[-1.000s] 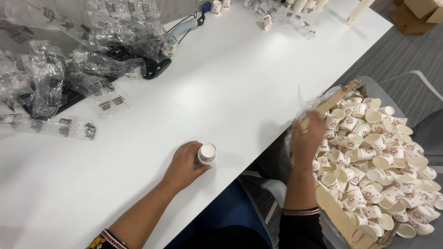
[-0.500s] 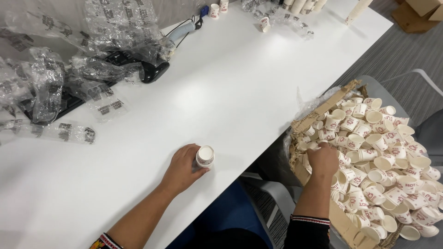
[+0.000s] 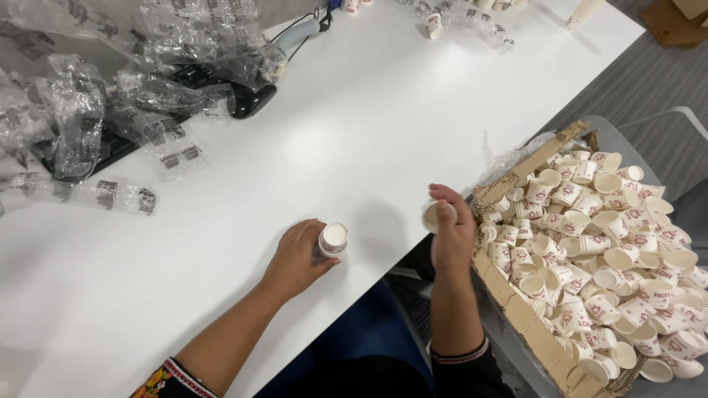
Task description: Stacking small paper cups and sealing them into plastic sleeves.
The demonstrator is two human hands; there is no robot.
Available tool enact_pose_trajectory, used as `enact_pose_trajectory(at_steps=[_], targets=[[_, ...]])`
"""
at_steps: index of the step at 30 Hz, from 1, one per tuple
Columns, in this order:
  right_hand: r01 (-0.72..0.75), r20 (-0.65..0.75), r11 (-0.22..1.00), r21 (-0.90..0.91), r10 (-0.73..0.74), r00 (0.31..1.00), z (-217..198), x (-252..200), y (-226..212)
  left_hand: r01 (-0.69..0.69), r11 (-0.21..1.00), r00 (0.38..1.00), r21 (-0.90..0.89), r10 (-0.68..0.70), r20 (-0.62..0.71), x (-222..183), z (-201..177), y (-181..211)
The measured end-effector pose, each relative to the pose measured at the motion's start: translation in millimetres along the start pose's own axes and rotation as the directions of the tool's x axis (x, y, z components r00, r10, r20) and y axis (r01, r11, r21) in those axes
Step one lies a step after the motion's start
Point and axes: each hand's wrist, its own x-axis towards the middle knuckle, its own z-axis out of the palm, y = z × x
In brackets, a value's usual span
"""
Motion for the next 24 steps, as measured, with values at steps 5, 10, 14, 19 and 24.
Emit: enact_pose_trajectory(at_steps=[5, 10, 14, 19, 24], targets=[[0.264, 0.128, 0.949, -0.17, -0.245, 0.961, 79, -36, 2, 0.003, 1.0, 1.0, 0.021, -0.004, 0.017, 0, 0, 4], [0.77, 0.411, 0.518, -0.372, -0.652, 0.637, 109, -55, -23, -0.055, 0.998, 0.998, 0.016, 0.055, -0.015, -2, 9, -11], [0.885, 0.441, 0.335, -0.324, -0.774, 0.454, 110, -58, -10, -0.101, 0.995, 0.993, 0.022, 0.102, -0.054, -3, 9, -13], [0.923, 0.468, 0.232, -0.306, -0.808, 0.358, 105, -62, 5, -0.017, 1.0, 1.0, 0.021, 0.017, 0.015, -1, 10, -11], [0.946, 0.594, 0.254, -0.201, -0.736, 0.323, 104, -78, -4, -0.089, 0.99, 0.996, 0.108, 0.09, -0.004, 2, 24, -29]])
